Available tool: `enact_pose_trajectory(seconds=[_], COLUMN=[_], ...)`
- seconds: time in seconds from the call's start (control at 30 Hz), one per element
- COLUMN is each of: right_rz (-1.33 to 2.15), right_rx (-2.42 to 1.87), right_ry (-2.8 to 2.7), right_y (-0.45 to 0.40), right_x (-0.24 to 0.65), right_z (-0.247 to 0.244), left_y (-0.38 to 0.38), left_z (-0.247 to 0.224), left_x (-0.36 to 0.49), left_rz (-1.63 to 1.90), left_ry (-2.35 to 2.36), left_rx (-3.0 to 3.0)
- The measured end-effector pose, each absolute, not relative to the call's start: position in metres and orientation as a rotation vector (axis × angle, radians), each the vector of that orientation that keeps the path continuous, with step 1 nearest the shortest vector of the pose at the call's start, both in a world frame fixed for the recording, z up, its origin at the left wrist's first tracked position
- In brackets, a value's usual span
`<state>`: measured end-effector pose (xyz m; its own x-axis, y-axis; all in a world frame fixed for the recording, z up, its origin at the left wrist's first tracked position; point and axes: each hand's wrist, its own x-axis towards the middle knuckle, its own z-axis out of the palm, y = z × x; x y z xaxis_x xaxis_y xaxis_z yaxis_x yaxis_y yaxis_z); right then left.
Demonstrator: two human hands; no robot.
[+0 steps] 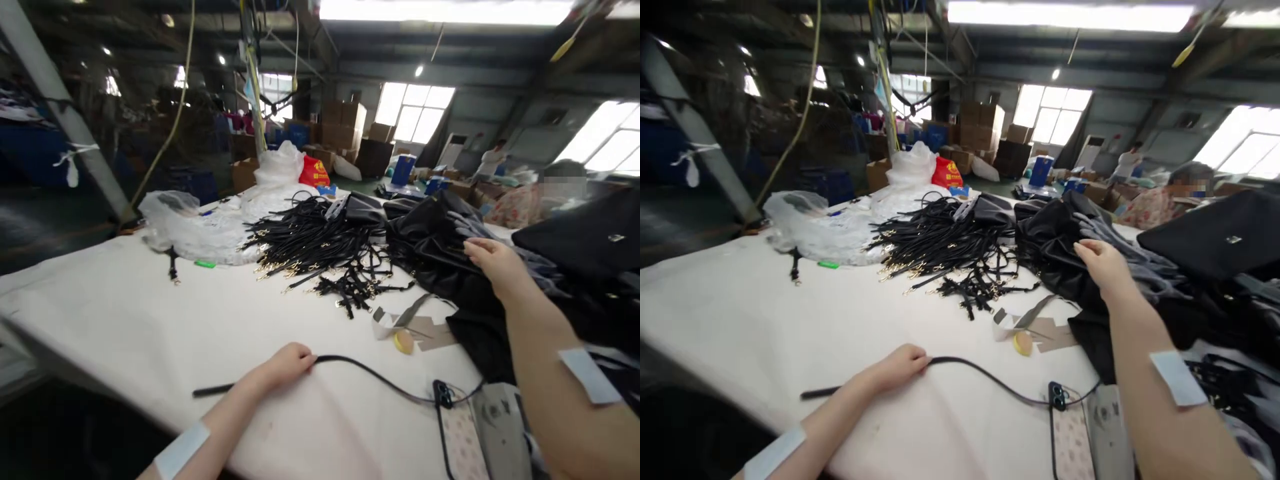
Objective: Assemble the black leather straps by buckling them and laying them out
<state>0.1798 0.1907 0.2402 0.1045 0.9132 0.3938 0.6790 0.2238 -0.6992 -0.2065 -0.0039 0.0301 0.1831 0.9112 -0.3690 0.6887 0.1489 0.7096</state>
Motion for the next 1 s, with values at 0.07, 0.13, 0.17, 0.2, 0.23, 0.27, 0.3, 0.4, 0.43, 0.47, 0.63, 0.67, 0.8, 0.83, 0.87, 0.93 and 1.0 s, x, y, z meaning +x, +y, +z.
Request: enact_pose_trajectory(seconds=[0.07,0.13,0.17,0.2,0.23,0.27,0.3,0.4,0.43,0.47,0.63,0.67,0.8,0.83,0.87,0.93,1.0], right_rz=[0.509,0.687,0.772,0.853,0.924,0.988,1.042,1.127,1.125,1.107,0.942,0.924,0.976,1.016,1.056,1.119,1.130], right_rx=[-1.547,-1.508,-1.466,-1.420,-1.372,-1.326,-1.285,-1.226,-1.238,-1.266,-1.513,-1.544,-1.517,-1.480,-1.442,-1.374,-1.336], right_ry=[-1.721,-1.859,-1.932,-2.001,-2.058,-2.110,-2.154,-2.241,-2.248,-2.243,-2.110,-2.086,-2.057,-2.057,-2.053,-2.031,-2.003], right_y=[0.171,0.138,0.119,0.099,0.080,0.062,0.046,0.019,0.018,0.021,0.058,0.063,0.060,0.054,0.048,0.037,0.029], right_x=[0.136,0.085,0.059,0.034,0.011,-0.008,-0.023,-0.043,-0.041,-0.034,0.027,0.037,0.045,0.040,0.035,0.027,0.028], right_z=[0.183,0.132,0.110,0.089,0.071,0.055,0.041,0.017,0.014,0.013,0.020,0.020,0.014,0.011,0.008,0.004,0.005], left_y=[-0.003,-0.003,-0.003,-0.004,-0.005,-0.007,-0.009,-0.017,-0.020,-0.023,-0.026,-0.024,-0.010,-0.004,0.001,0.014,0.028], left_z=[0.025,0.022,0.022,0.023,0.024,0.026,0.028,0.036,0.039,0.043,0.055,0.054,0.047,0.045,0.043,0.043,0.044], left_x=[-0.209,-0.211,-0.211,-0.211,-0.210,-0.208,-0.207,-0.209,-0.213,-0.220,-0.262,-0.266,-0.247,-0.236,-0.224,-0.202,-0.186], left_rz=[0.323,0.330,0.335,0.341,0.346,0.351,0.356,0.353,0.345,0.334,0.292,0.288,0.223,0.199,0.177,0.128,0.064], left_ry=[1.538,1.514,1.503,1.493,1.479,1.459,1.431,1.333,1.315,1.309,1.386,1.409,1.429,1.412,1.391,1.351,1.335], left_rx=[1.570,1.549,1.541,1.533,1.528,1.525,1.524,1.521,1.514,1.502,1.450,1.454,1.539,1.580,1.626,1.720,1.801])
